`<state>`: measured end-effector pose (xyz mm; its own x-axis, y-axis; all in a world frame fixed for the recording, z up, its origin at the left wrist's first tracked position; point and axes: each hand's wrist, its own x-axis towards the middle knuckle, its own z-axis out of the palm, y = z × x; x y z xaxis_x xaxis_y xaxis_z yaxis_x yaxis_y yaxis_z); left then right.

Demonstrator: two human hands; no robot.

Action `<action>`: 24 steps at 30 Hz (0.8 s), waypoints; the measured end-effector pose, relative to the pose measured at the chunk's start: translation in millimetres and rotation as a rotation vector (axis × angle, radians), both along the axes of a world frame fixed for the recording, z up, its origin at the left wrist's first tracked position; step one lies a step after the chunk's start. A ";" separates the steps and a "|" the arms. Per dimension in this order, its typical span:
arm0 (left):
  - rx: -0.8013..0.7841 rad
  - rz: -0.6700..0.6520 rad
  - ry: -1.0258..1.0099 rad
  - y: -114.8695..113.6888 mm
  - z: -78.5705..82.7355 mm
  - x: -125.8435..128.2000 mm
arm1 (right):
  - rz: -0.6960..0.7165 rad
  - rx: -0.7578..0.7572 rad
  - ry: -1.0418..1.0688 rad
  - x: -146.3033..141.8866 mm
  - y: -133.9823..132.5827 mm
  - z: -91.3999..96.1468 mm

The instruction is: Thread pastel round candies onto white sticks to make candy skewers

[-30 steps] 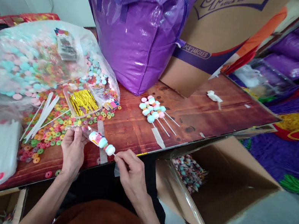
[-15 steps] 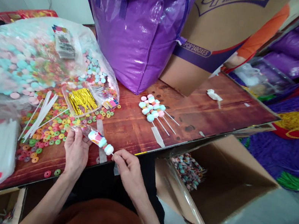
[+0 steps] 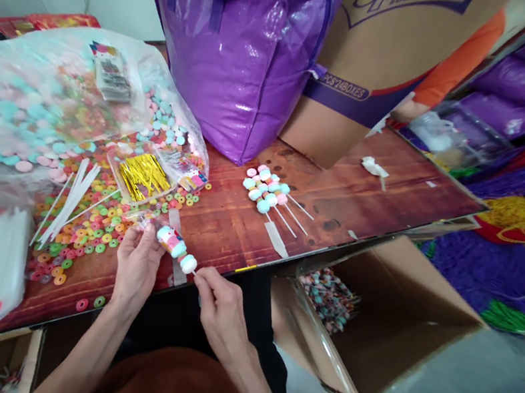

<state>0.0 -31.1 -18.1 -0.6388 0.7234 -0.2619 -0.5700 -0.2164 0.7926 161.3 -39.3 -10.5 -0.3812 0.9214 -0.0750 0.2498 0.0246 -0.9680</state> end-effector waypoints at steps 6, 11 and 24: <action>0.057 -0.037 -0.019 0.4 -2.8 4.4 | -0.037 -0.722 0.470 -2.1 -0.7 -7.8; 0.032 -0.066 -0.006 1.5 -3.6 5.7 | -0.037 -0.857 0.562 -10.0 -0.4 -10.8; -0.014 -0.119 -0.023 -0.1 1.4 -0.7 | -0.063 0.220 -0.122 -8.0 -7.5 -8.5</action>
<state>-0.6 -31.2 -16.8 -0.5419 0.7903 -0.2860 -0.6094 -0.1352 0.7812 153.3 -46.8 -19.0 -0.3229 0.9424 0.0875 0.3722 0.2115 -0.9037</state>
